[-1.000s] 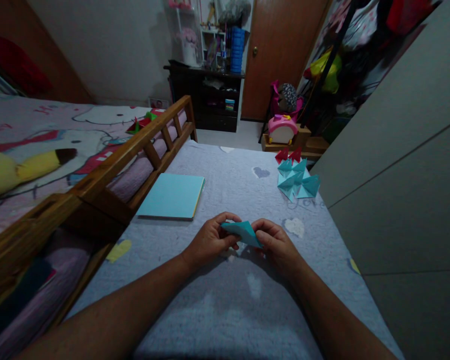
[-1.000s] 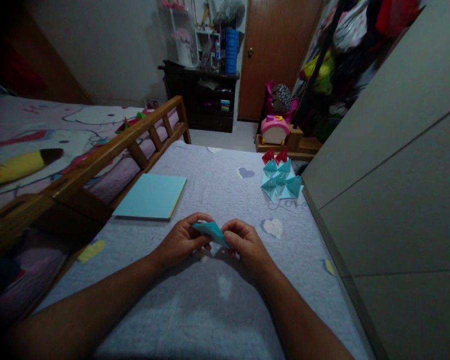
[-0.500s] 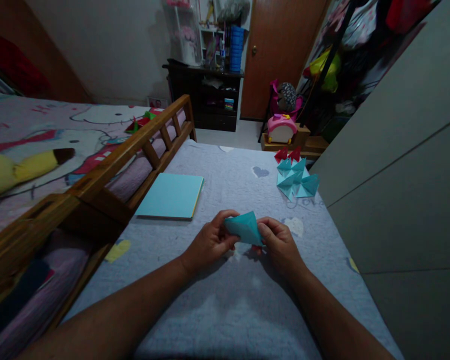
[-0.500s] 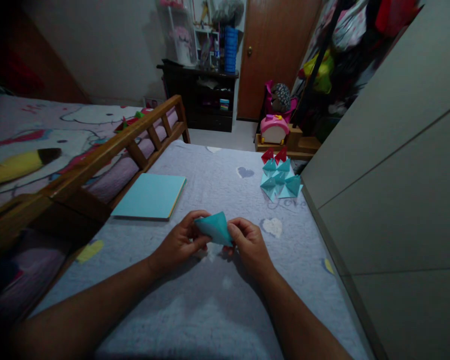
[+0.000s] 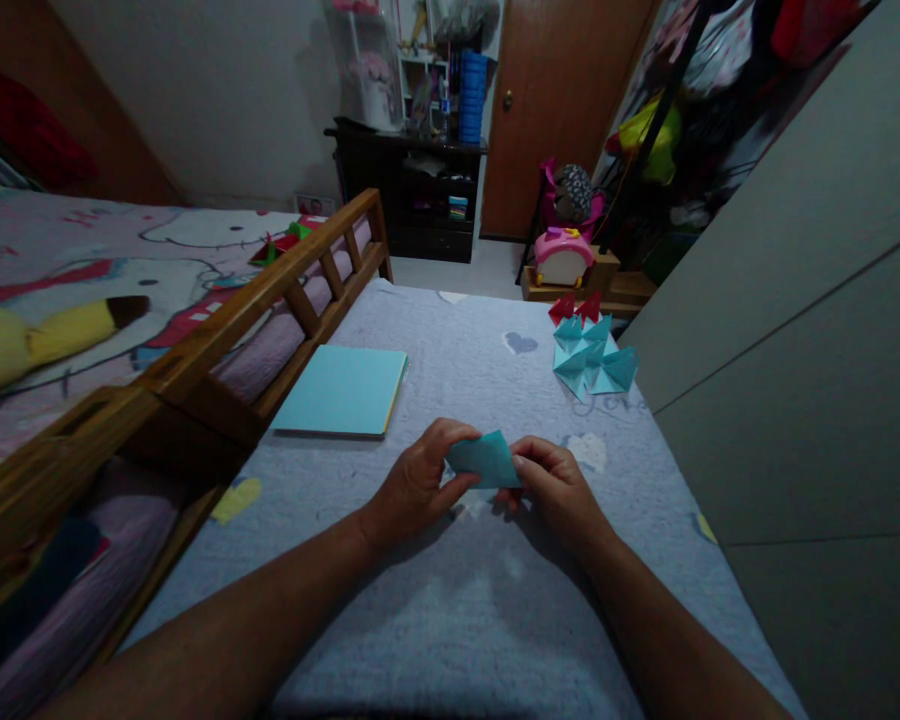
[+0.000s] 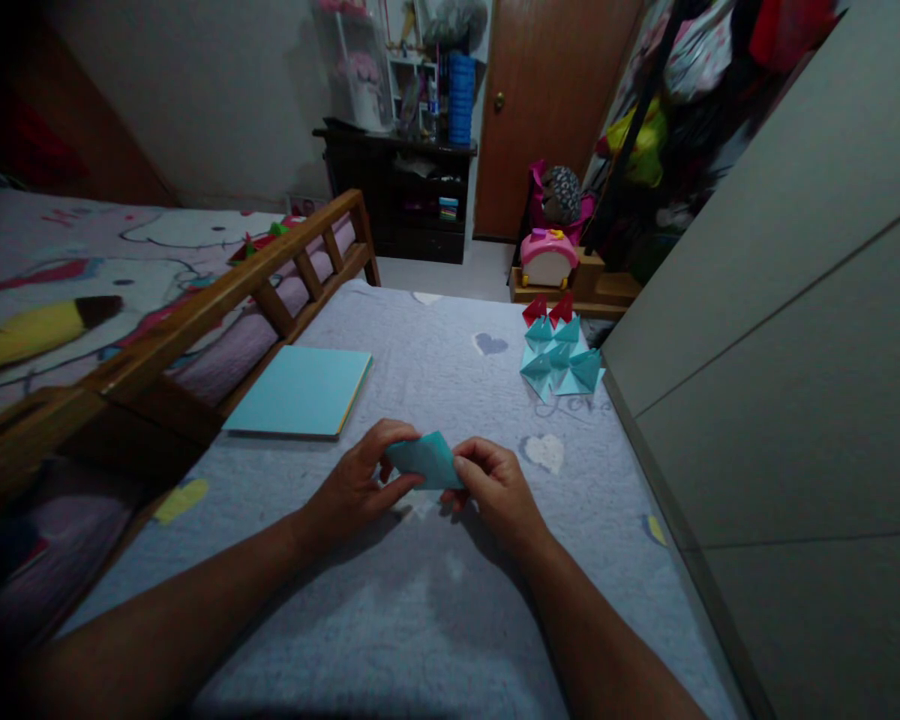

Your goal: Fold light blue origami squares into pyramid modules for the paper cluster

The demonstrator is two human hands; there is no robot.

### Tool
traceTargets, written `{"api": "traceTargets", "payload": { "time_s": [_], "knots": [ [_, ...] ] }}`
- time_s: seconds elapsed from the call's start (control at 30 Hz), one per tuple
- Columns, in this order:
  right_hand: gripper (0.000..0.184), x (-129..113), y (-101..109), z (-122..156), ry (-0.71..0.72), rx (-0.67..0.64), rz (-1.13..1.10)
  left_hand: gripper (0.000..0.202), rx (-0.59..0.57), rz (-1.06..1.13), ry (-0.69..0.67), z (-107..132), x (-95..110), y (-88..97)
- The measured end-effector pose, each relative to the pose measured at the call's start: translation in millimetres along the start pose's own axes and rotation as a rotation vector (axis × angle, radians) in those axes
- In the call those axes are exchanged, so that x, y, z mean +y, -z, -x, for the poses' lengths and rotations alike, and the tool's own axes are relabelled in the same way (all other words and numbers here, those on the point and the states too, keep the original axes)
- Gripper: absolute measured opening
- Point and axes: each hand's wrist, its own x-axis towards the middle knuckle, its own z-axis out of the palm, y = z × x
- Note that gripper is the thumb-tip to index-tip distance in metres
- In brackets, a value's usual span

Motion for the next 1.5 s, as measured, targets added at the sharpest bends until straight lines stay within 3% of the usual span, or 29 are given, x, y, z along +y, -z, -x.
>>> {"api": "traceTargets", "payload": {
  "time_s": [0.33, 0.83, 0.97, 1.23, 1.5],
  "knots": [
    [0.033, 6.2, 4.1, -3.6, -0.034, -0.068, -0.028, 0.04, -0.016, -0.029, -0.127, -2.7, -2.3, 0.6],
    [0.04, 3.7, 1.6, -3.0, -0.057, -0.038, -0.007, 0.046, -0.002, -0.044, -0.223, -3.2, -3.0, -1.7],
    [0.04, 3.4, 1.1, -2.5, -0.036, -0.022, 0.039, 0.039, -0.013, -0.024, -0.184, -0.8, -3.5, -1.8],
    [0.035, 0.1, 0.0, -2.9, 0.012, 0.006, 0.135, 0.026, -0.036, 0.089, 0.074, 2.7, -6.7, -0.7],
    [0.033, 0.6, 4.6, -4.4, 0.039, 0.039, 0.117, 0.016, -0.031, 0.152, -0.008, -1.2, 0.9, 4.0]
  ]
}}
